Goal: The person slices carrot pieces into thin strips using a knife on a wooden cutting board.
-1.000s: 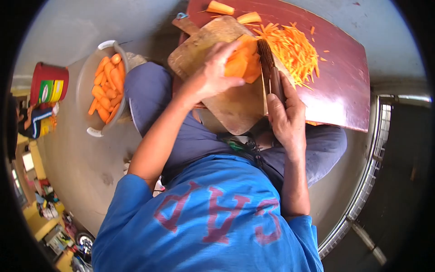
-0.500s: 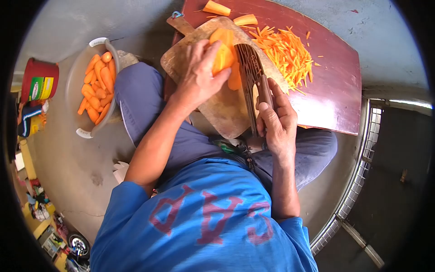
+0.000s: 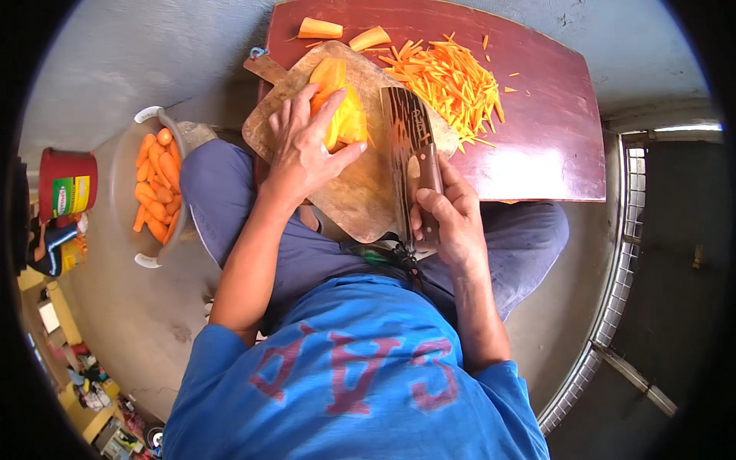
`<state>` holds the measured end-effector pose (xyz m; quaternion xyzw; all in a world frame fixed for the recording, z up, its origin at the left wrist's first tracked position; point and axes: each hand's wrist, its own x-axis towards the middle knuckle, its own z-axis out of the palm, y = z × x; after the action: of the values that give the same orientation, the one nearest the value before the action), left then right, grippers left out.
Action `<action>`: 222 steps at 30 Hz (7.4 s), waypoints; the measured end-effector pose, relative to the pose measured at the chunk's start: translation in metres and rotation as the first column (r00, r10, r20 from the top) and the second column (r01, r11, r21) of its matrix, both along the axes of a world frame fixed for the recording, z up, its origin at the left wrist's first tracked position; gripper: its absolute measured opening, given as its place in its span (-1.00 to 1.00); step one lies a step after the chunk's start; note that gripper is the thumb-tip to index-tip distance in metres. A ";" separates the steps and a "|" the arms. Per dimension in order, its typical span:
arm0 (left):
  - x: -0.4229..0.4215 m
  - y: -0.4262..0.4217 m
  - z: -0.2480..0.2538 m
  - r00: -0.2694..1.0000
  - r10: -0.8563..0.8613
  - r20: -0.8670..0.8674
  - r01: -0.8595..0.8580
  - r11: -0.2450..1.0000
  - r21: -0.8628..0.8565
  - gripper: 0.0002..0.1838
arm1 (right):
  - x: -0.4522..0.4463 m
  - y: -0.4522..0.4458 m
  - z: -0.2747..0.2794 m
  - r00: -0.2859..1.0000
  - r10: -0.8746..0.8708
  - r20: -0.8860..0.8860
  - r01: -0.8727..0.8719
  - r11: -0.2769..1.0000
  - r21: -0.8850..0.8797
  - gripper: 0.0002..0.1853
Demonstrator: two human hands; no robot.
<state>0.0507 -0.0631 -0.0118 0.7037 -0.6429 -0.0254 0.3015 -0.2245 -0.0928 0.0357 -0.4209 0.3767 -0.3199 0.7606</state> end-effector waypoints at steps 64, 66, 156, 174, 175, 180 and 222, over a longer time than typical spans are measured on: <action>-0.110 0.121 0.161 -0.350 -0.560 -0.751 0.741 0.325 -0.587 -0.66 | -0.036 -0.084 -0.021 0.759 0.095 -0.645 -0.521 0.683 -0.513 -0.29; -0.094 0.110 0.158 -0.401 -0.626 -0.668 0.790 0.133 -0.598 -0.76 | -0.038 -0.086 -0.025 0.763 0.098 -0.638 -0.520 0.679 -0.518 -0.30; 0.024 -0.010 0.012 0.998 0.067 -0.008 -0.068 0.993 -0.094 -0.09 | 0.122 0.103 0.069 0.125 0.975 -0.181 -0.657 -0.056 -0.752 -0.38; 0.015 -0.017 0.012 0.993 0.119 0.025 -0.117 0.990 -0.073 -0.14 | -0.011 -0.048 -0.011 0.617 -0.362 -0.699 -0.601 0.356 -0.715 -0.27; 0.014 -0.019 0.007 0.992 0.122 0.037 -0.119 0.989 -0.091 -0.15 | -0.009 -0.048 -0.011 0.627 -0.338 -0.702 -0.588 0.387 -0.710 -0.27; 0.015 -0.022 0.008 0.992 0.103 -0.078 -0.111 0.988 -0.108 -0.19 | -0.009 -0.051 -0.008 0.655 -0.243 -0.715 -0.526 0.533 -0.663 -0.34; 0.054 -0.005 0.039 0.931 -0.174 -0.320 0.225 0.966 0.129 -0.14 | -0.041 -0.035 0.007 0.852 -0.058 -0.520 -0.244 0.835 -0.493 -0.40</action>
<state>0.1049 -0.0676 0.0276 0.6445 -0.6523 -0.2173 0.3345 -0.2651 -0.1278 0.0424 -0.7067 0.4382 -0.2498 0.4961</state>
